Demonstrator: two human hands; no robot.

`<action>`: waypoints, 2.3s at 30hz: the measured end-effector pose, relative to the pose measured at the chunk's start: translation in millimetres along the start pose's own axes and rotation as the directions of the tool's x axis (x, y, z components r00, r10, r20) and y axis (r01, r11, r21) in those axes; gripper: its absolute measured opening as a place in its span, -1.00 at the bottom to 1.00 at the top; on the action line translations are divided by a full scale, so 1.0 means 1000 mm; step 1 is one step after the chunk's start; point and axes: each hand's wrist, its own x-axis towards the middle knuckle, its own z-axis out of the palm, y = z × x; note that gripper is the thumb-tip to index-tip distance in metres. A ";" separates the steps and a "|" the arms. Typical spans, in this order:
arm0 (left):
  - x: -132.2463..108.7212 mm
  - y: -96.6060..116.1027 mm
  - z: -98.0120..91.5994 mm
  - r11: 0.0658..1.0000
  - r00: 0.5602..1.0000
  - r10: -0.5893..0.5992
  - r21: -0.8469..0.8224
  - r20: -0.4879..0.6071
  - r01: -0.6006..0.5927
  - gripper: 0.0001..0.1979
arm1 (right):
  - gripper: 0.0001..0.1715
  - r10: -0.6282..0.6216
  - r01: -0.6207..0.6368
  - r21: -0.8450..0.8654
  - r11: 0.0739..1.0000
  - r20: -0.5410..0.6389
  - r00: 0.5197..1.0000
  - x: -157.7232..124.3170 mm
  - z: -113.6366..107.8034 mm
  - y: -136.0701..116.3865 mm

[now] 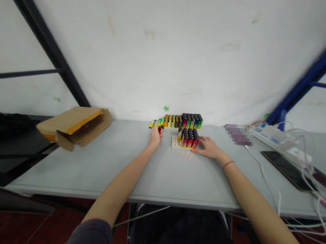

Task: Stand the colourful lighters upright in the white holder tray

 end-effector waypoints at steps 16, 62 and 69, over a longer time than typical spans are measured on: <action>0.005 0.000 -0.002 1.000 0.999 -0.012 0.002 0.047 0.012 -0.44 | 0.00 0.003 -0.003 0.002 1.000 -0.005 1.000 0.000 0.001 0.000; -0.013 -0.016 0.008 0.407 0.574 0.567 0.405 0.591 -0.819 -0.87 | -0.02 -0.006 0.006 -0.009 1.000 -0.025 1.000 0.001 0.004 0.002; 0.014 0.002 -0.028 0.244 0.744 0.596 0.814 0.304 -0.528 -0.59 | 0.01 -0.009 0.009 -0.008 1.000 -0.025 1.000 0.001 0.003 0.002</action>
